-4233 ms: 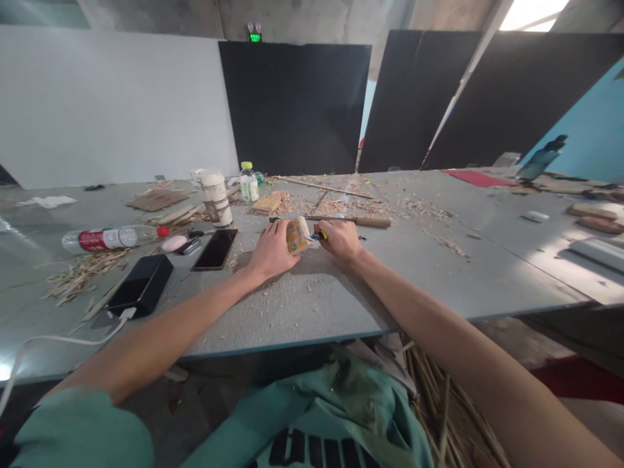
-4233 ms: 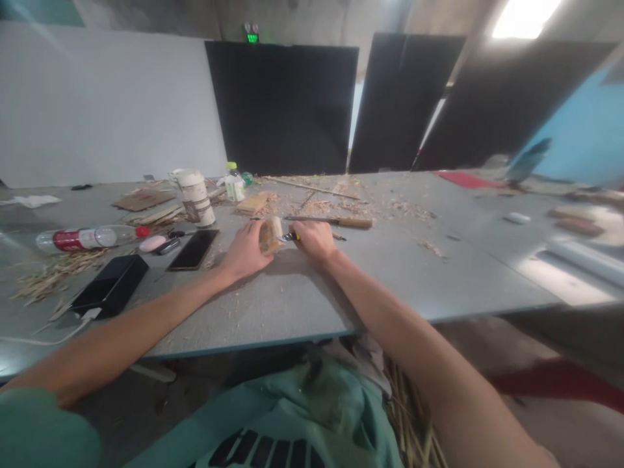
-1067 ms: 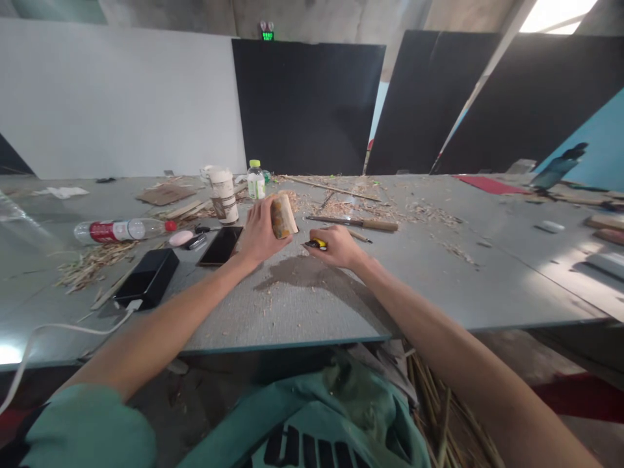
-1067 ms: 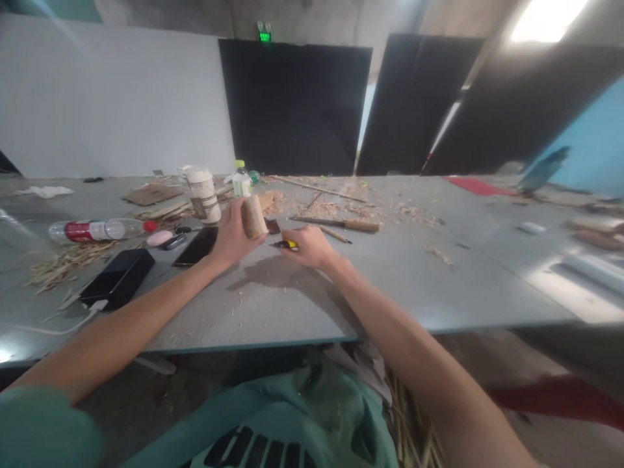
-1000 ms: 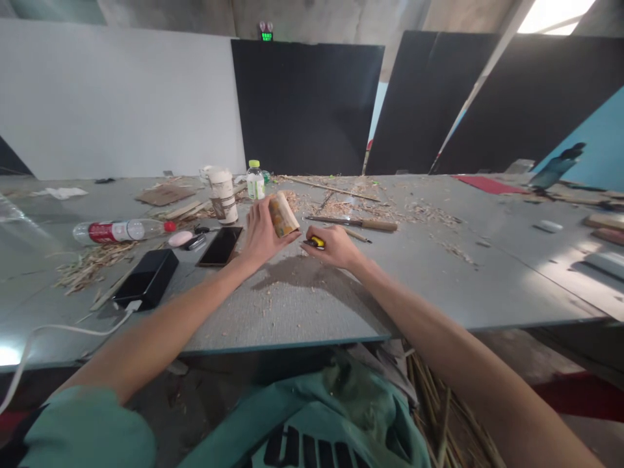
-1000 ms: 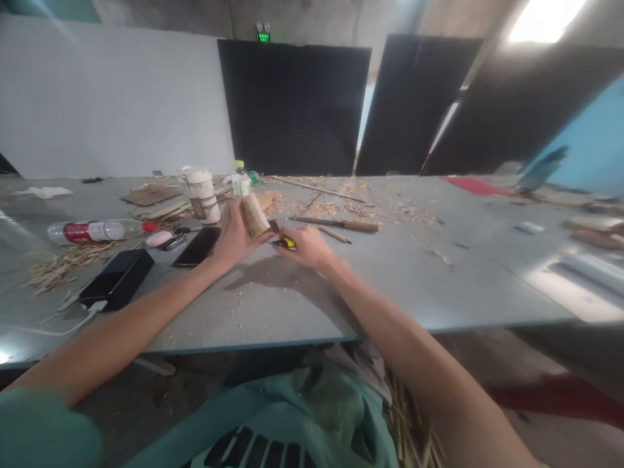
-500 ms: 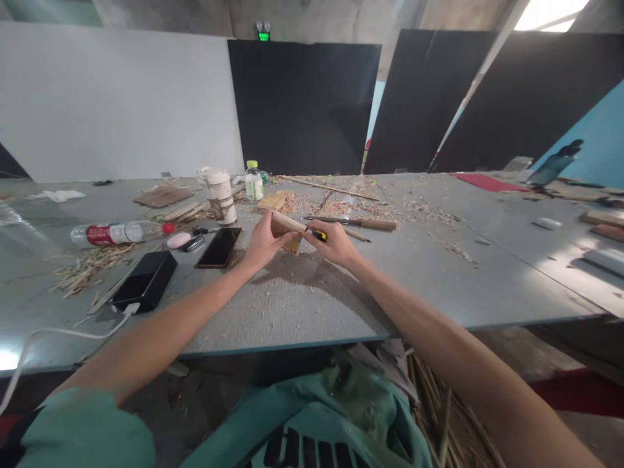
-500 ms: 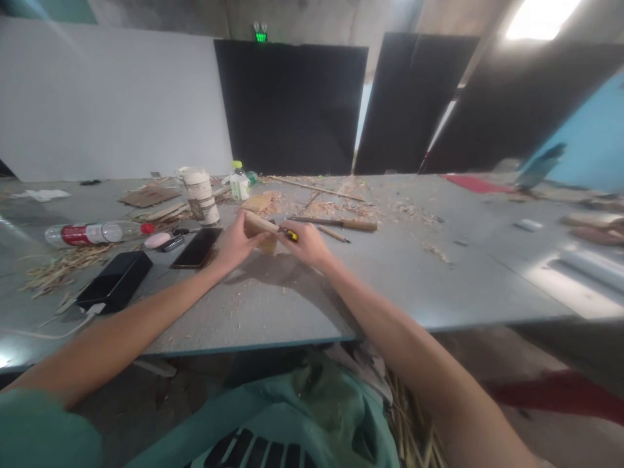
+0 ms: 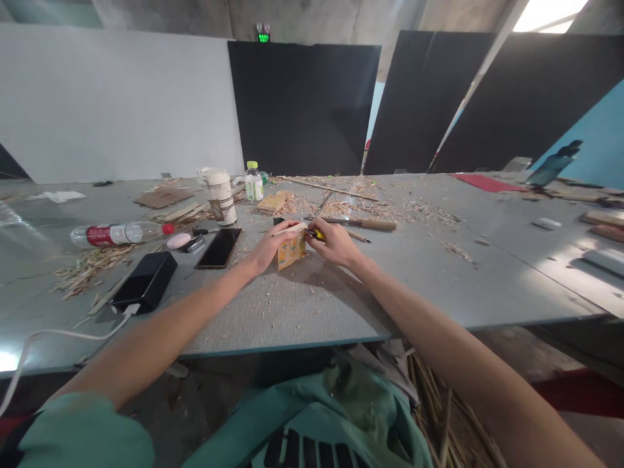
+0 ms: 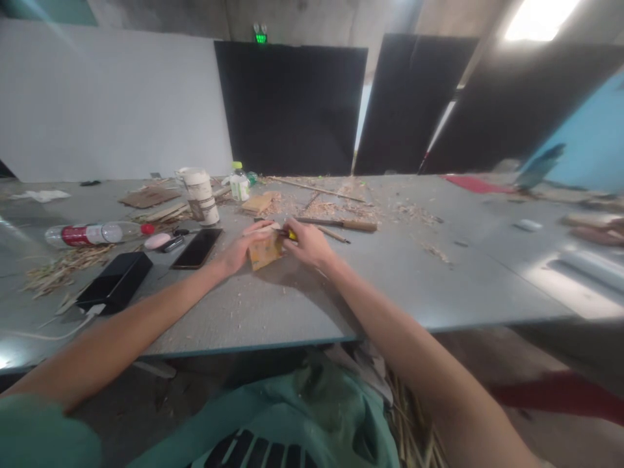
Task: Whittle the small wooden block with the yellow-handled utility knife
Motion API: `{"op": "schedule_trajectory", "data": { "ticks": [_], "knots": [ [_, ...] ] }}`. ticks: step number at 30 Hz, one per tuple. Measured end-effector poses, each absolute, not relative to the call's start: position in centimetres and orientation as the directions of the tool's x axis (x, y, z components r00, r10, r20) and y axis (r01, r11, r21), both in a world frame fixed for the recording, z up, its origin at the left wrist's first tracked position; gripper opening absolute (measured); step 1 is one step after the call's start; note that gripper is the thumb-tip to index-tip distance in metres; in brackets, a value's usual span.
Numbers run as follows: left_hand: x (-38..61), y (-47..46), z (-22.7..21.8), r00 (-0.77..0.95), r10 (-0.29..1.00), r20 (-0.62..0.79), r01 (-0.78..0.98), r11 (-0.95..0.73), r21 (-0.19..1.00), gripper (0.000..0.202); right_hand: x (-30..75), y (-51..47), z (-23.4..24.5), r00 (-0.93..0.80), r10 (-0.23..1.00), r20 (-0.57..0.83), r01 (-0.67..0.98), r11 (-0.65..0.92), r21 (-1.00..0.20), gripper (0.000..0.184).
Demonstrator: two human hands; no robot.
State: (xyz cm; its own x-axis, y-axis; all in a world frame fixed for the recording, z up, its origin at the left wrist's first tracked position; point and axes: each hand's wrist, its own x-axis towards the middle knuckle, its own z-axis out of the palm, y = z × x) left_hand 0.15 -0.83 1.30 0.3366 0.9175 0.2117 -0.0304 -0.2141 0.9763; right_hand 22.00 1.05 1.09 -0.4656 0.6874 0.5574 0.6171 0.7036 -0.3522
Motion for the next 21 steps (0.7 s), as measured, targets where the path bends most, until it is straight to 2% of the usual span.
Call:
{"op": "schedule_trajectory", "data": {
  "ticks": [2,6,13,21],
  "knots": [
    [0.2,-0.7,1.2,0.292,0.934,0.205,0.002,-0.215,0.977,0.043,21.6,0.5,1.3,-0.489,0.688,0.537,0.636,0.702,-0.321,0.028],
    [0.1,-0.4,1.0,0.16,0.942,0.296,0.137,-0.319,0.938,0.038,20.7,-0.4,1.6,-0.497,0.707,0.503,0.7,0.669,-0.248,0.039],
    [0.4,-0.4,0.7,0.103,0.908,0.406,0.299,-0.417,0.858,0.024,20.1,-0.6,1.4,-0.47,0.731,0.495,0.753,0.625,-0.208,0.032],
    [1.1,-2.0,0.9,0.088,0.877,0.472,0.388,-0.466,0.795,0.018,19.9,-0.7,1.2,-0.469,0.759,0.452,0.785,0.593,-0.18,0.035]
  ]
}}
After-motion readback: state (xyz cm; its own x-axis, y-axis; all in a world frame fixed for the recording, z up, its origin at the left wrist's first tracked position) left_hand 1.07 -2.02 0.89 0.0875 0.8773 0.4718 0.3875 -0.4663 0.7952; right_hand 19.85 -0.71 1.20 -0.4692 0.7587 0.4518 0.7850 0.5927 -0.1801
